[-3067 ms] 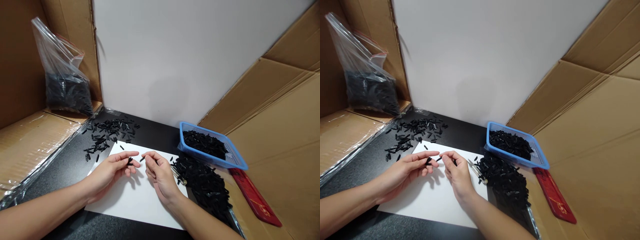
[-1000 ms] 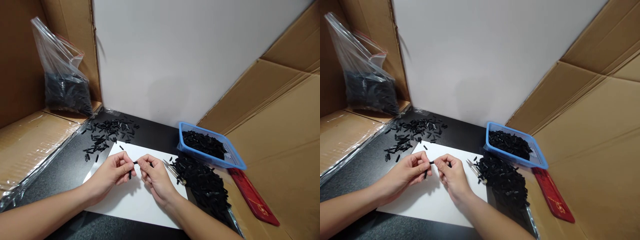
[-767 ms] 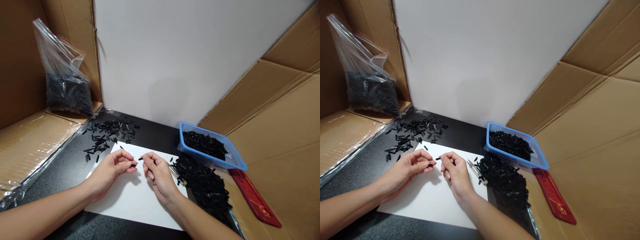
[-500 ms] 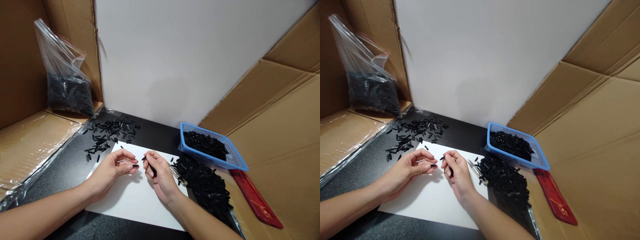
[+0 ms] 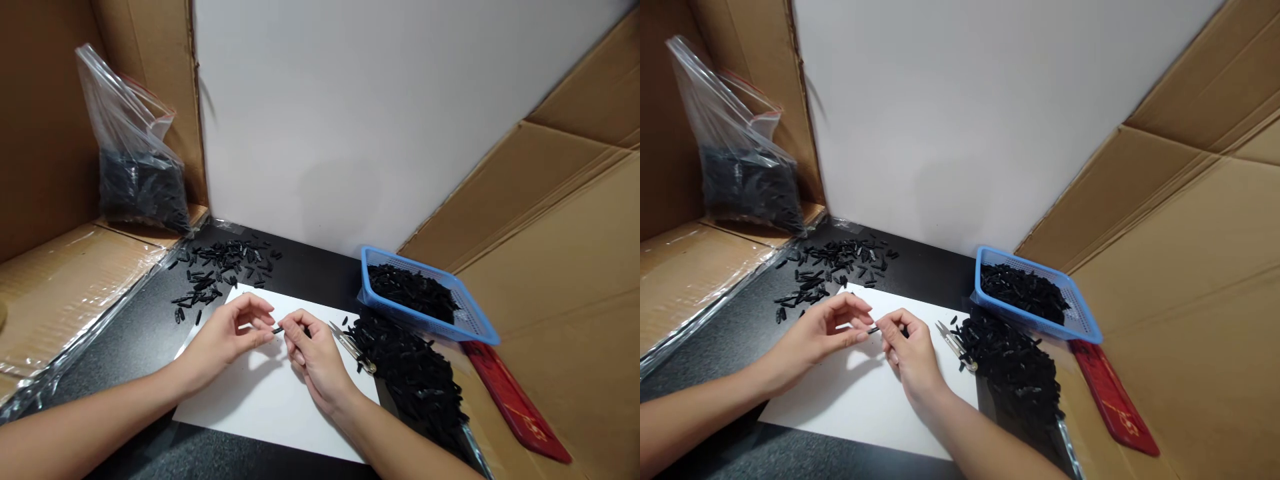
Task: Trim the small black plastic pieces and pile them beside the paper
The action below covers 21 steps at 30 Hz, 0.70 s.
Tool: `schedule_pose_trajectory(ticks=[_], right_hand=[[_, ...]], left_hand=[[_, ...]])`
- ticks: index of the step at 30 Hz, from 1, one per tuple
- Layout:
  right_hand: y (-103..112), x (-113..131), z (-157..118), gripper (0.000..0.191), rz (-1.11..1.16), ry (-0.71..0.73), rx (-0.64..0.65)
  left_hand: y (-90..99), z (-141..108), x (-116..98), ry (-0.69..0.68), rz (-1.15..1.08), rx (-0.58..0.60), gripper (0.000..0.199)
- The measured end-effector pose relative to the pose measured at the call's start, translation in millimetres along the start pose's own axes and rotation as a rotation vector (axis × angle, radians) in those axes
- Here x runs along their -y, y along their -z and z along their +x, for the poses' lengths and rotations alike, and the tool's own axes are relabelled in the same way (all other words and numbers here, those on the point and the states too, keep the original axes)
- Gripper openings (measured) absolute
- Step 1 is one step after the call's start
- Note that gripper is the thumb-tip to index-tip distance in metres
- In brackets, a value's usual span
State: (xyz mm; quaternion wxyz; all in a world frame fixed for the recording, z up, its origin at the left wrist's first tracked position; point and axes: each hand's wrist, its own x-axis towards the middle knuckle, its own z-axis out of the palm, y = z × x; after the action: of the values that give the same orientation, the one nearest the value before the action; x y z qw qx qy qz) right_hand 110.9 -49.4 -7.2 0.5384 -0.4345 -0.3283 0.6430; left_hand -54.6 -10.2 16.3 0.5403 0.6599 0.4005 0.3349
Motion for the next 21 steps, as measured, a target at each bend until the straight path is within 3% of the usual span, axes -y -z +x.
schedule_pose_trajectory(ticks=[2,4,6,8,12,17,21], right_hand=[[2,-3,1,0.030,0.020,0.025,-0.009],[4,-7,2,0.031,0.036,0.042,0.008],[5,-10,3,0.031,0.038,0.056,0.033],[5,-13,3,0.031,0.026,0.066,0.055],[4,-13,1,0.032,-0.012,0.089,0.069],[4,-11,2,0.034,-0.007,0.098,0.050],[4,-9,3,0.033,0.009,0.098,0.078]], left_hand=[[13.1,8,0,-0.124,0.287,-0.008,0.033],[31.1,19,4,-0.212,0.680,-0.153,0.050],[50.4,30,12,-0.075,1.019,-0.268,0.065],[66.7,41,20,0.084,1.200,-0.246,0.071],[81.2,66,26,0.096,1.233,-0.178,0.067],[73.6,95,21,-0.014,1.249,-0.150,0.053],[68.7,101,20,-0.122,1.203,-0.102,0.030]])
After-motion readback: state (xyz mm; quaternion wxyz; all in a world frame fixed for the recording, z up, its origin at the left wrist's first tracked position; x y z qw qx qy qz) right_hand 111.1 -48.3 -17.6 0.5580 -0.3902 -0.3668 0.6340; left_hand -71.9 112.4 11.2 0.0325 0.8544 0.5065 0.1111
